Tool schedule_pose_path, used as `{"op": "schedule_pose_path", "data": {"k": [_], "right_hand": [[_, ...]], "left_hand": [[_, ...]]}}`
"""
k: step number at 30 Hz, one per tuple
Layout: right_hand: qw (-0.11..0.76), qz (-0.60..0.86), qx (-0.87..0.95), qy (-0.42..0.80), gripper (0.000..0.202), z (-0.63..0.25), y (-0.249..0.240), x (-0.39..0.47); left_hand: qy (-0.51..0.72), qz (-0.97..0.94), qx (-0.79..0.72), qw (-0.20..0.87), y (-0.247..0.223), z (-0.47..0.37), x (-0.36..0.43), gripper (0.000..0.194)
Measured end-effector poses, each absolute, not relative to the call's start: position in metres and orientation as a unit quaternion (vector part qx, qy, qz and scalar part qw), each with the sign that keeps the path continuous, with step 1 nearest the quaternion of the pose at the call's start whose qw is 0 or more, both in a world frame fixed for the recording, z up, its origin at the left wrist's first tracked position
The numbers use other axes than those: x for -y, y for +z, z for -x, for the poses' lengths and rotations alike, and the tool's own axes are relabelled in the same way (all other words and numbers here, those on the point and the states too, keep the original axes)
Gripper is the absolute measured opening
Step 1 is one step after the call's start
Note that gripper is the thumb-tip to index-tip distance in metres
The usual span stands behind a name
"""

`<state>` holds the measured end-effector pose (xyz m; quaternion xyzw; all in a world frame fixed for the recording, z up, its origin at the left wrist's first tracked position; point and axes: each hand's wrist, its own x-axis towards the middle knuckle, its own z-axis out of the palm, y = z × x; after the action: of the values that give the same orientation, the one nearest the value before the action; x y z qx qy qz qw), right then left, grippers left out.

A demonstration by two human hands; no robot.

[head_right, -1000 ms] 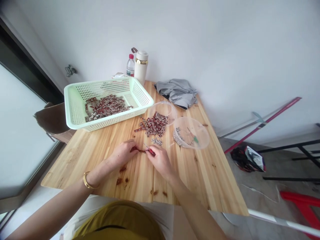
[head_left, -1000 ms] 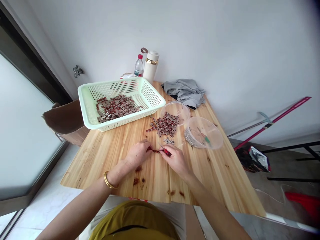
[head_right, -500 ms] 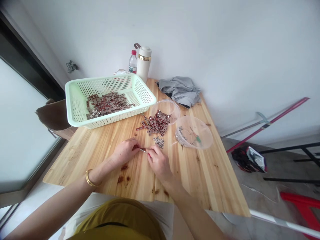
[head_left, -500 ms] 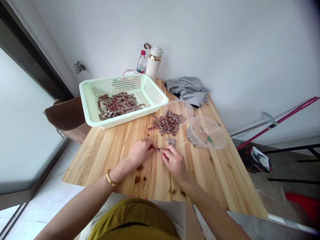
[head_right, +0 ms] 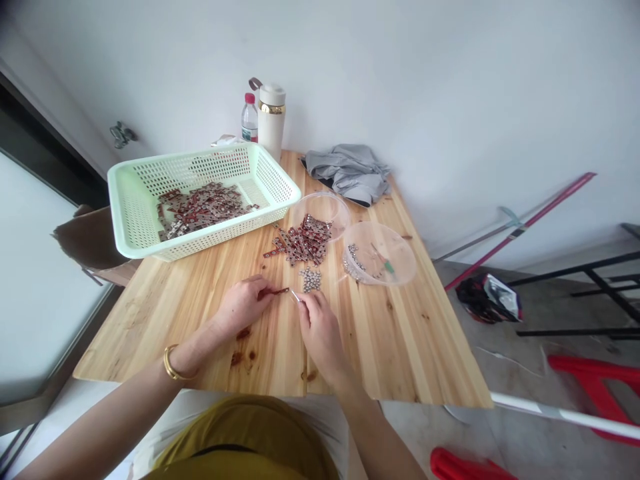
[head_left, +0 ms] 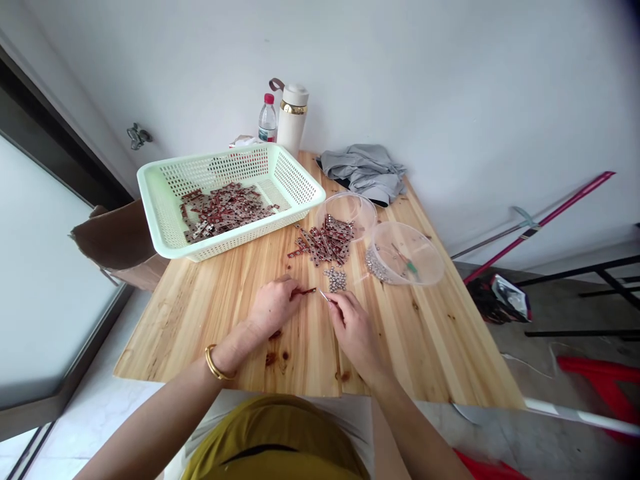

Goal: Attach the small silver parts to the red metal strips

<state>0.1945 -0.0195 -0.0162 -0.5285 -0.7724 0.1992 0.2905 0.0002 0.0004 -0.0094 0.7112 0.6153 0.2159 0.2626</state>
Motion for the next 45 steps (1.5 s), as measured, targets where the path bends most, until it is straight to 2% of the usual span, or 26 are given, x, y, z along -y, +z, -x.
{"op": "schedule_pose_path", "data": {"k": [21,29,45], "right_hand": [[0.217,0.541,0.799,0.147,0.033,-0.185,-0.02,0.022],[0.284,0.523,0.773,0.218,0.027,-0.205,-0.017,0.015],[0.259,0.534,0.782,0.19,0.025,-0.193,-0.015,0.012]], "left_hand": [[0.218,-0.694,-0.631,0.269,-0.008,-0.003,-0.001,0.017],[0.23,-0.696,-0.627,0.264,-0.012,-0.003,-0.001,0.017],[0.229,-0.702,-0.636,0.223,-0.016,-0.005,0.003,0.017]]}}
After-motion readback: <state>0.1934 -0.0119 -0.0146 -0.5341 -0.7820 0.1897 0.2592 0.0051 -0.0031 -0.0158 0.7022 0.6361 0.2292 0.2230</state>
